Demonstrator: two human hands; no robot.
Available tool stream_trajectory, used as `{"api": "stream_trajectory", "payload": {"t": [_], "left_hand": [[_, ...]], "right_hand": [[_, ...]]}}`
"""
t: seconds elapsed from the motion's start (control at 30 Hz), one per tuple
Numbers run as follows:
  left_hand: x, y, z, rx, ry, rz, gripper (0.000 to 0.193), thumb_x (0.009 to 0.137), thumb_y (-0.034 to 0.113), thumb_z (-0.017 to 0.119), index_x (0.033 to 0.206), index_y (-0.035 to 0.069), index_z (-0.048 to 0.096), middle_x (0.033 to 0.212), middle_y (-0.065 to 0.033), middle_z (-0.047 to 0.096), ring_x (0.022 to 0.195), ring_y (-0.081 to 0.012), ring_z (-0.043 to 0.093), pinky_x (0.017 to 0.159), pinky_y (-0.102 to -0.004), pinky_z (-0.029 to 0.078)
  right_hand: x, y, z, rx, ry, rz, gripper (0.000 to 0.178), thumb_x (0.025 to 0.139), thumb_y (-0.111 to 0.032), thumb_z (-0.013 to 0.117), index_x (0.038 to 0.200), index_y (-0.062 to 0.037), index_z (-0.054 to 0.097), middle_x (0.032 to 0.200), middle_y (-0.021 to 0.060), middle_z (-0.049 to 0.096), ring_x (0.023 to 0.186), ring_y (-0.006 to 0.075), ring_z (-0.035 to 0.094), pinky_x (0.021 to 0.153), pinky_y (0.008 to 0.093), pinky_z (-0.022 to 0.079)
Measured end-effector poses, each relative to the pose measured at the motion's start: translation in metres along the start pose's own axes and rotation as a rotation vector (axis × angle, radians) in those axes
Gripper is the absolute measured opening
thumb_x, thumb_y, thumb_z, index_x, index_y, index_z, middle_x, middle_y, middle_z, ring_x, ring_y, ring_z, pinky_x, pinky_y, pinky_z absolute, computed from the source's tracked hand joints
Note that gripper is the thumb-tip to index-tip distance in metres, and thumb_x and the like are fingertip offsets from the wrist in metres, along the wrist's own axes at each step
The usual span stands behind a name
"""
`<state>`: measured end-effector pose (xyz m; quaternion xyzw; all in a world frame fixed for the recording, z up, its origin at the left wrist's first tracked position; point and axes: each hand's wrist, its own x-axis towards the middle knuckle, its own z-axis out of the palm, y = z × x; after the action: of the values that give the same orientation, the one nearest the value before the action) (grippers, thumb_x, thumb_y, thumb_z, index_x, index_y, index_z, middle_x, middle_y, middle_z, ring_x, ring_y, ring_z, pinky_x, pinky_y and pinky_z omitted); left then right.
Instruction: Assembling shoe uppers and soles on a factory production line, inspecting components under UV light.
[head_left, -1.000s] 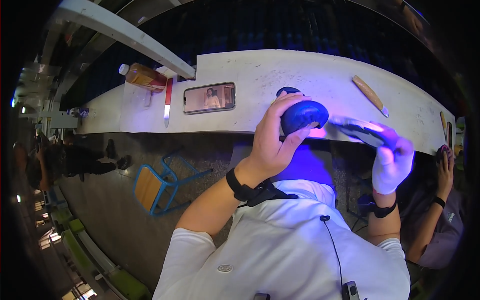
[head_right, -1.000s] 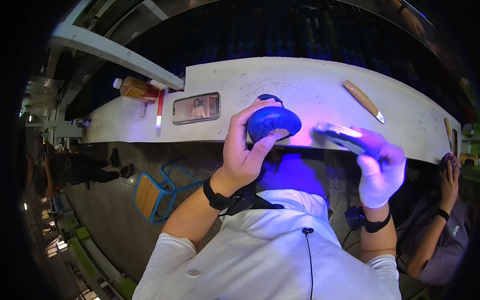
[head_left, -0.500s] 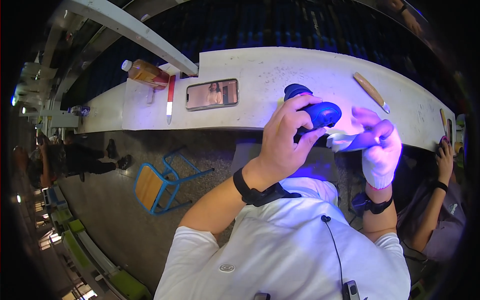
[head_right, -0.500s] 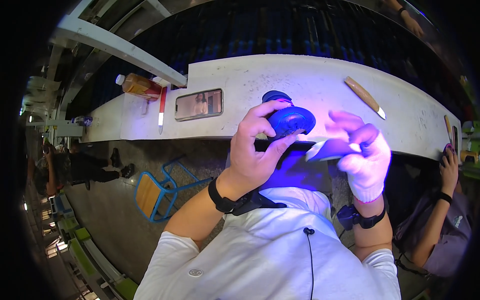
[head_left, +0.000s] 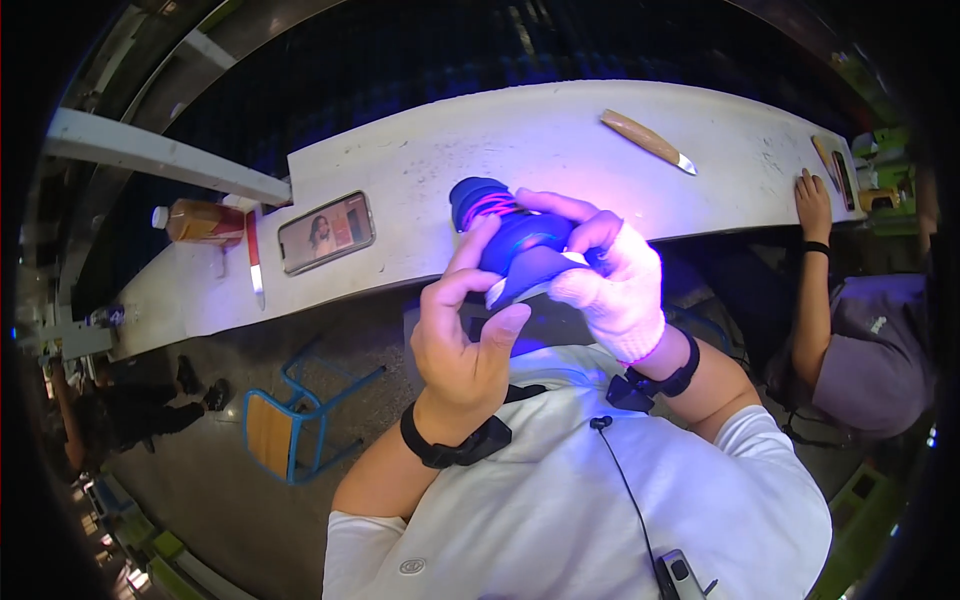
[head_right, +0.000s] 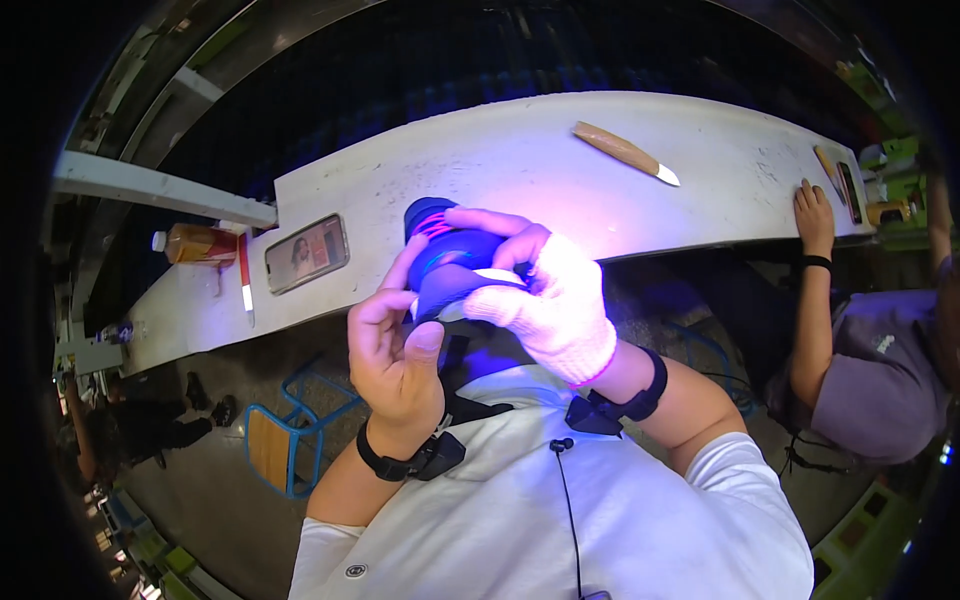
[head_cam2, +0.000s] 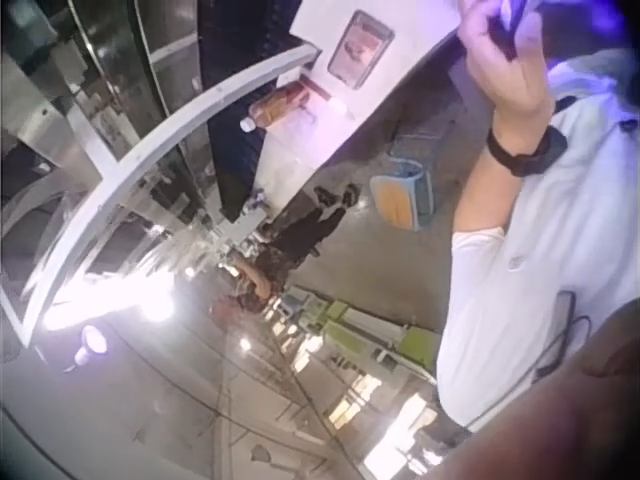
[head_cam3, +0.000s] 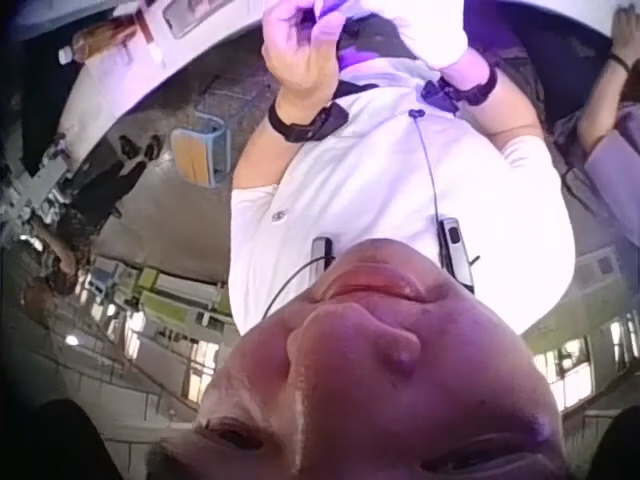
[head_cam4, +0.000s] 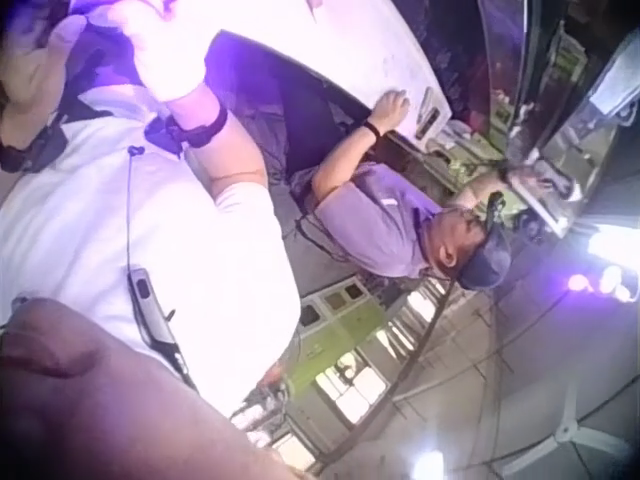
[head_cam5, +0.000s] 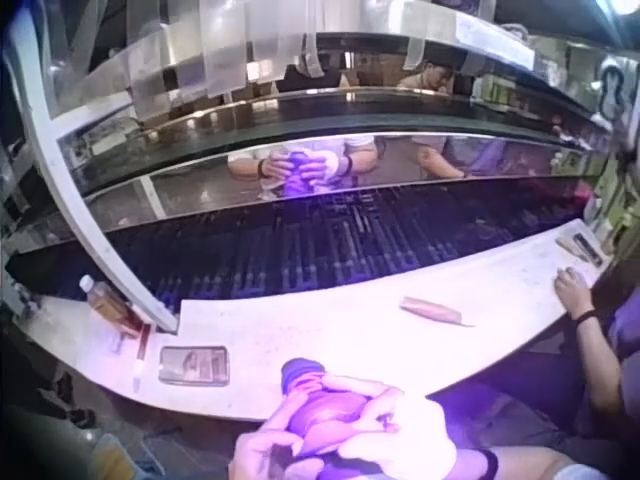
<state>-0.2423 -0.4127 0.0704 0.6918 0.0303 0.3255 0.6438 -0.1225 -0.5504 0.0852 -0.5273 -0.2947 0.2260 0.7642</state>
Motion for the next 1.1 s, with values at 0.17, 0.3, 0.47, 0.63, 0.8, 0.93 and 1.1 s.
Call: {"api": "stream_trajectory", "payload": {"t": [0.17, 0.3, 0.47, 0.63, 0.8, 0.93, 1.1], "left_hand": [[-0.008, -0.001, 0.009, -0.101, 0.059, -0.037, 0.033, 0.104, 0.015, 0.074, 0.116, 0.001, 0.046, 0.150, -0.0408, 0.054, 0.148, -0.0430, 0.050, 0.124, -0.0490, 0.035], [-0.012, 0.000, 0.008, -0.104, 0.065, -0.063, 0.035, 0.102, 0.013, 0.076, 0.112, 0.003, 0.044, 0.148, -0.0417, 0.054, 0.148, -0.0438, 0.050, 0.126, -0.0543, 0.030], [-0.015, -0.002, 0.007, -0.104, 0.033, -0.028, 0.036, 0.100, 0.011, 0.078, 0.110, 0.004, 0.044, 0.147, -0.0416, 0.056, 0.148, -0.0453, 0.050, 0.127, -0.0601, 0.028], [-0.018, 0.002, -0.008, -0.128, 0.002, -0.104, 0.044, 0.093, 0.008, 0.085, 0.111, 0.005, 0.044, 0.143, -0.0387, 0.060, 0.146, -0.0458, 0.053, 0.127, -0.0592, 0.028], [0.019, 0.022, -0.026, -0.032, -0.175, -0.162, 0.045, 0.097, 0.031, 0.081, 0.121, 0.000, 0.059, 0.139, -0.0260, 0.066, 0.138, -0.0375, 0.055, 0.121, -0.0520, 0.035], [0.030, 0.026, -0.033, 0.253, -0.326, -0.135, 0.053, 0.103, 0.048, 0.068, 0.127, 0.000, 0.070, 0.135, -0.0169, 0.070, 0.132, -0.0332, 0.053, 0.117, -0.0484, 0.037], [0.018, 0.020, -0.028, 0.086, -0.069, -0.122, 0.043, 0.109, 0.040, 0.060, 0.127, 0.001, 0.060, 0.132, -0.0232, 0.070, 0.136, -0.0389, 0.058, 0.124, -0.0567, 0.032]], "right_hand": [[-0.008, 0.004, 0.001, 0.076, 0.051, -0.032, 0.032, 0.090, -0.011, 0.087, 0.099, -0.0017, 0.058, 0.142, 0.0309, 0.065, 0.129, 0.0314, 0.066, 0.106, 0.0445, 0.056], [-0.015, 0.008, -0.002, 0.042, 0.037, -0.053, 0.033, 0.090, -0.011, 0.087, 0.101, -0.0016, 0.057, 0.142, 0.0311, 0.065, 0.130, 0.0311, 0.065, 0.107, 0.0447, 0.055], [-0.020, 0.015, -0.006, -0.020, 0.009, -0.146, 0.036, 0.087, -0.009, 0.089, 0.102, -0.0040, 0.057, 0.140, 0.0278, 0.067, 0.133, 0.0354, 0.065, 0.108, 0.0459, 0.055], [-0.018, 0.008, -0.019, -0.235, -0.133, -0.206, 0.040, 0.086, -0.010, 0.090, 0.103, -0.0090, 0.054, 0.143, 0.0306, 0.064, 0.139, 0.0475, 0.059, 0.118, 0.0601, 0.044], [-0.013, 0.009, -0.028, -0.456, -0.229, -0.250, 0.047, 0.079, -0.010, 0.095, 0.105, -0.0082, 0.055, 0.139, 0.0261, 0.067, 0.134, 0.0414, 0.065, 0.111, 0.0546, 0.052], [0.002, -0.006, -0.016, -0.492, -0.263, -0.134, 0.054, 0.075, -0.018, 0.099, 0.114, -0.0067, 0.064, 0.136, 0.0191, 0.069, 0.128, 0.0308, 0.069, 0.108, 0.0459, 0.055], [0.001, 0.047, -0.023, -0.579, -0.154, -0.306, 0.046, 0.070, -0.025, 0.100, 0.099, -0.0086, 0.069, 0.134, 0.0167, 0.071, 0.120, 0.0340, 0.071, 0.098, 0.0463, 0.058]]}}
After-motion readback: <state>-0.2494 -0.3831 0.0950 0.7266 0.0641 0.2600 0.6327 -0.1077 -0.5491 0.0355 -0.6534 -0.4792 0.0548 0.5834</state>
